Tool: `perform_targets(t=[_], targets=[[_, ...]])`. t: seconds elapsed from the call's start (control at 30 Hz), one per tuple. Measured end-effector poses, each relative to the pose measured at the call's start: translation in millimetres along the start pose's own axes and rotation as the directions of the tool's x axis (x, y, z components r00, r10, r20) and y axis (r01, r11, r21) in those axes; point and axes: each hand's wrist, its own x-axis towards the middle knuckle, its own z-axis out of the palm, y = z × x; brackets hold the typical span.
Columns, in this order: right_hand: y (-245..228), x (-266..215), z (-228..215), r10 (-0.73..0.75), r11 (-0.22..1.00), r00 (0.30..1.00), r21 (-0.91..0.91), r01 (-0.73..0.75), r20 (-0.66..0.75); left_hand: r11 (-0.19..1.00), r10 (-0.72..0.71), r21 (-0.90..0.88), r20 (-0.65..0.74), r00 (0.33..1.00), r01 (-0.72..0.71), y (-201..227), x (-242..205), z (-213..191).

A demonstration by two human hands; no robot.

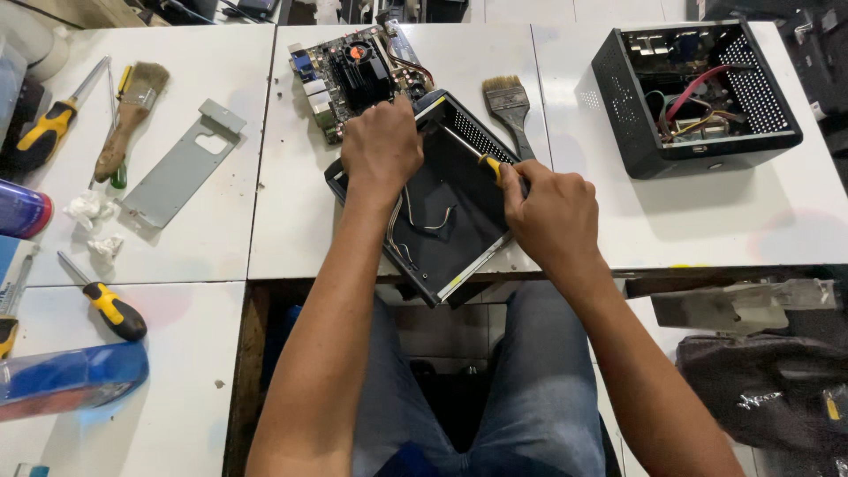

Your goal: The person cleans the inside of a computer case using a brush and then uses a screwdriver to remove screws from the case. The person removes a small circuit board from the case.

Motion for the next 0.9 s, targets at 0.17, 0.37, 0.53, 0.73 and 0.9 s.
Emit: perform_targets(t=[0.17, 0.37, 0.53, 0.73, 0.9], targets=[[-7.0, 23.0, -15.9, 0.086, 0.995, 0.977, 0.032, -0.094, 0.197, 1.0, 0.002, -0.008, 0.003, 1.0, -0.002, -2.3, 2.0, 4.3], [-3.0, 21.8, -8.8, -0.001, 0.996, 0.992, 0.091, -0.01, 0.124, 1.0, 0.011, -0.006, -0.018, 1.0, -0.011, -2.0, 4.7, 5.1], [-2.5, 15.9, 1.4, -0.276, 0.959, 0.96, -0.08, 0.272, -0.047, 0.998, -0.017, 0.061, -0.037, 0.999, 0.019, 0.8, 4.8, 6.4], [-2.8, 11.0, 1.9, -0.55, 0.765, 0.833, -0.436, 0.475, -0.057, 0.998, -0.051, 0.038, 0.026, 0.998, 0.05, 3.2, 3.1, 1.0], [8.3, 28.3, -13.5, -0.202, 0.978, 0.972, 0.076, 0.194, 0.123, 0.997, -0.08, 0.023, 0.011, 0.997, 0.08, 4.6, 3.5, 2.0]])
